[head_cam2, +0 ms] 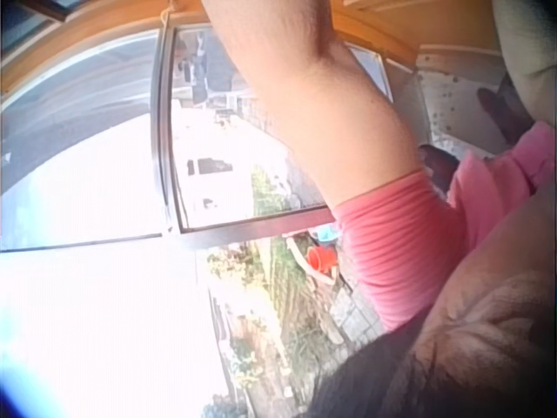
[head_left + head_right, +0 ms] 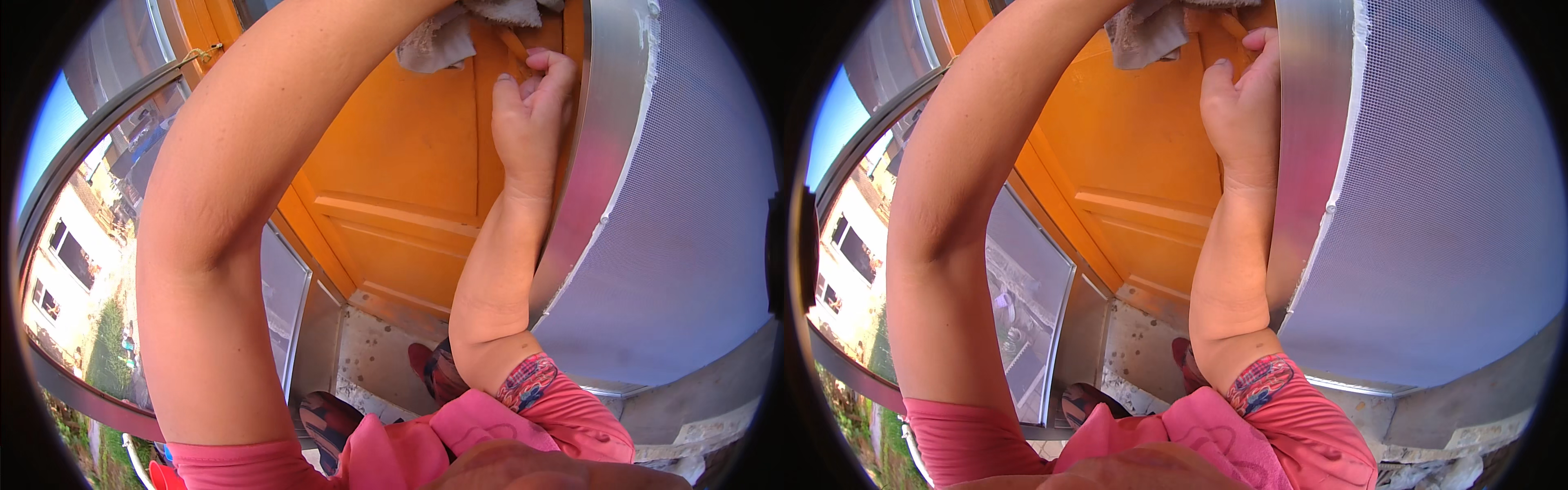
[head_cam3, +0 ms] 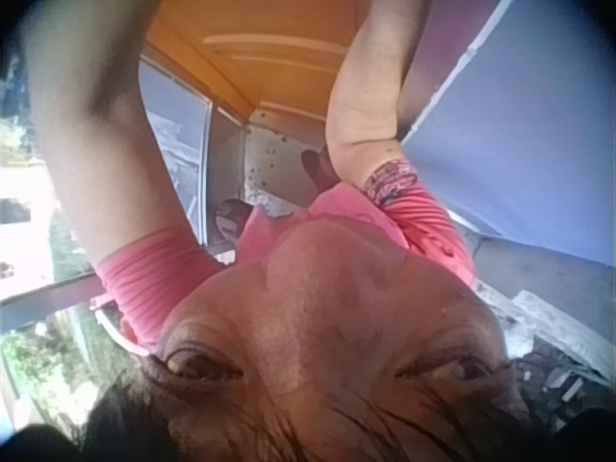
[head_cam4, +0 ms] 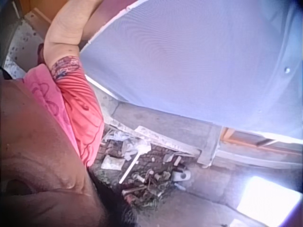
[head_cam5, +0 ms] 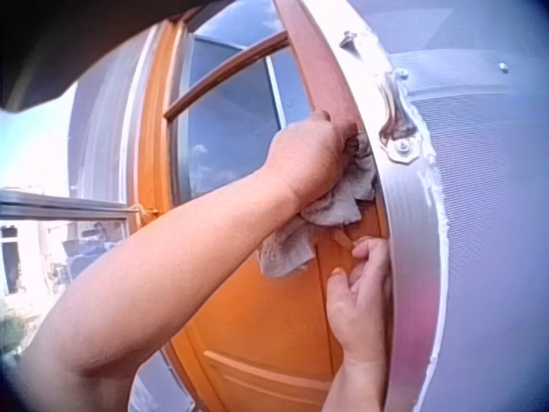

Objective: The person wipes the metal frame and glass of a screen door and the surface of an adjacent wooden door using a cloth.

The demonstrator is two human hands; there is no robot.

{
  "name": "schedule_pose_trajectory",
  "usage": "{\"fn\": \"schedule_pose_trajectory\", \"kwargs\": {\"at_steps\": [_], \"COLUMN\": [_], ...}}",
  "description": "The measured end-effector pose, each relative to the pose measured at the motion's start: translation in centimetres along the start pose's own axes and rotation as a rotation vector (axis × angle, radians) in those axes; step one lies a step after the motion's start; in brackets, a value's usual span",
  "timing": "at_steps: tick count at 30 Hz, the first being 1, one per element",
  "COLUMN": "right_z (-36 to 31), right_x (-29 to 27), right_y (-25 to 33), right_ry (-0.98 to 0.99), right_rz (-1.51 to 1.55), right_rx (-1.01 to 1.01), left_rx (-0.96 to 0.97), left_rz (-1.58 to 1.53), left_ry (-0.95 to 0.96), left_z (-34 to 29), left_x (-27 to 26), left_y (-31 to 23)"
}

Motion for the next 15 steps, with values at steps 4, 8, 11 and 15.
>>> {"fn": "schedule_pose_trajectory", "kwargs": {"at_steps": [4, 8, 11, 15], "right_z": [0.2, -0.1, 0.3, 0.4], "right_x": [-0.3, 0.6, -1.0, -2.3], "right_y": [-0.2, 0.5, -0.8, -1.3], "right_ry": [-0.007, -0.008, 0.007, 0.011], "right_rz": [-0.023, 0.093, 0.017, -0.137], "right_rx": [-0.060, 0.003, -0.008, 0.031], "left_rx": [-0.157, -0.021, 0.164, 0.275], "left_rz": [-0.149, -0.062, -0.117, -0.152], "left_ry": [-0.133, 0.123, 0.052, 0.075], "left_z": [-0.2, -3.2, -5.0, -4.7], "left_x": [-0.1, -0.6, -0.9, -0.2], "left_y": [-0.6, -2.3, -5.0, -4.1]}}
Point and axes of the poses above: each hand's wrist, its own z-axis towards the middle knuckle, its own x-axis out of the palm, y = z × x, the point moved 6 cm from there along z, towards the middle knuckle, and after that the axes turned 13 degrees about z, right-handed, at the moved point
